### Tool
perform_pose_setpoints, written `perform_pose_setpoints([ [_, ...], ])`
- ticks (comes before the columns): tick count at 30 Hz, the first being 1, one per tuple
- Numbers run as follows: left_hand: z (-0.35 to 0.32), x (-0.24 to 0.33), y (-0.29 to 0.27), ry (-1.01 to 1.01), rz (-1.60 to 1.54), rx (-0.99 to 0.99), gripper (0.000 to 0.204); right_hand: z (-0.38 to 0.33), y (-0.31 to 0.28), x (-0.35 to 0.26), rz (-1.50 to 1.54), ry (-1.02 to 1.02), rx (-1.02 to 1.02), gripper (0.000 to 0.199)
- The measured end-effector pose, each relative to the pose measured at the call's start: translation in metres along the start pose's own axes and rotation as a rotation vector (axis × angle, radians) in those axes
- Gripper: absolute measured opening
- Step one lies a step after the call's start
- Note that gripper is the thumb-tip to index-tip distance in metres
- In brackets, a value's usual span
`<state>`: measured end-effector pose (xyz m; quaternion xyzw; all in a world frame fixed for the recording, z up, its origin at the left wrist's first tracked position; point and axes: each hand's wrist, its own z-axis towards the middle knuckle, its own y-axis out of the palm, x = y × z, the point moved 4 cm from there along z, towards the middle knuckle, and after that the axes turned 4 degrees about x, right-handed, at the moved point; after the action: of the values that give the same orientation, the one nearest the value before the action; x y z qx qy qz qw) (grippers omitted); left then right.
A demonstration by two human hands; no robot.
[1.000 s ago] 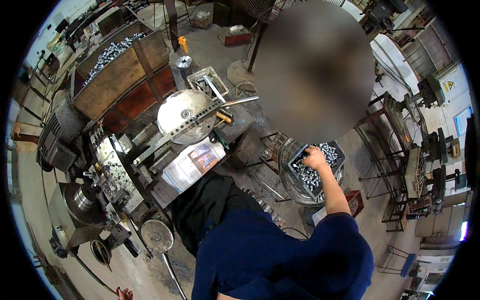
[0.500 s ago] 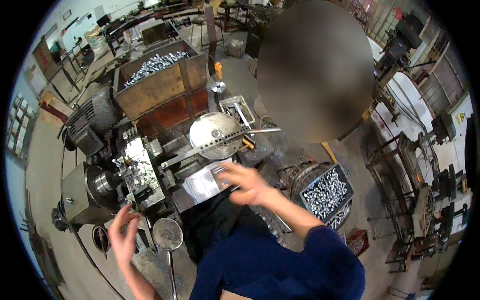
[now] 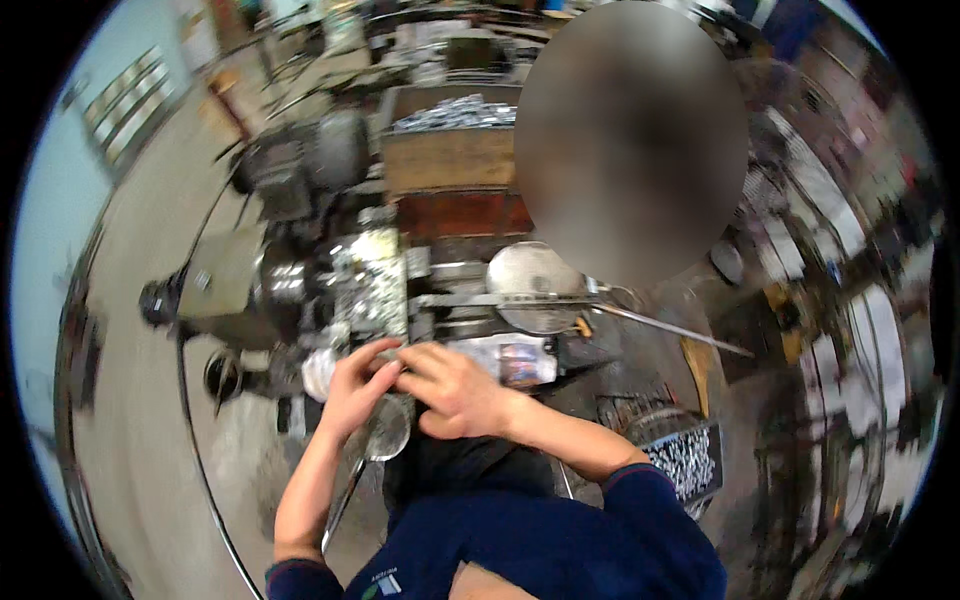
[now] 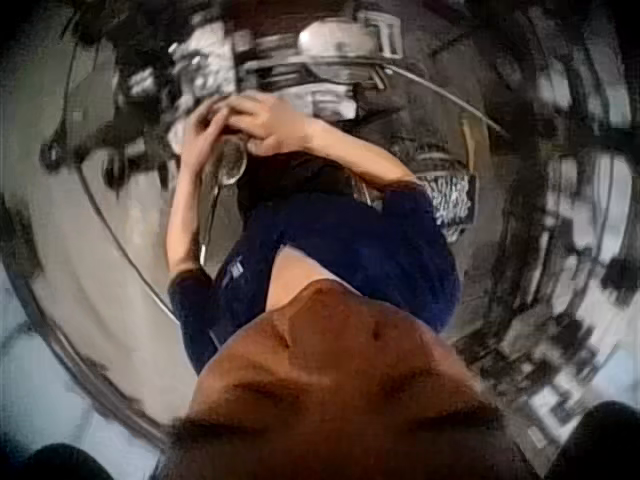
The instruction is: The person operates a lathe to process small metal components, using levers to control the machine and handling finished parts.
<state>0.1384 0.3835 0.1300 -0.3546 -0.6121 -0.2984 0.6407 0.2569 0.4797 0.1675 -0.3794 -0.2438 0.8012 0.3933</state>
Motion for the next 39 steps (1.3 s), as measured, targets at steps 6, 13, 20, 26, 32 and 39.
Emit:
perform_pose_setpoints([
  [6, -0.005, -0.001, -0.012, -0.013, -0.187, -0.010, 0.036, 0.018, 0.004, -0.007, 0.026, -0.025, -0.012, 0.047],
  [13, -0.009, 0.003, -0.023, -0.046, -0.635, -0.044, 0.044, 0.034, 0.012, 0.005, 0.207, 0.029, -0.073, 0.036],
  [20, -0.008, 0.005, -0.042, -0.005, -0.640, -0.028, 0.043, 0.062, 0.017, 0.010, 0.230, 0.012, -0.056, 0.030],
  [26, -0.031, 0.013, -0.140, 0.019, -0.120, 0.224, 0.040, 0.126, 0.044, 0.050, -0.091, -0.098, -0.154, 0.026],
  [32, -0.137, 0.011, -0.254, -0.075, 1.188, 0.627, 0.035, 0.178, 0.119, 0.104, -0.724, -0.006, -0.599, 0.026],
  [39, -0.244, -0.077, -0.295, -0.459, 1.143, 0.749, 0.038, 0.175, 0.130, 0.111, -0.762, 0.049, -0.691, 0.031],
])
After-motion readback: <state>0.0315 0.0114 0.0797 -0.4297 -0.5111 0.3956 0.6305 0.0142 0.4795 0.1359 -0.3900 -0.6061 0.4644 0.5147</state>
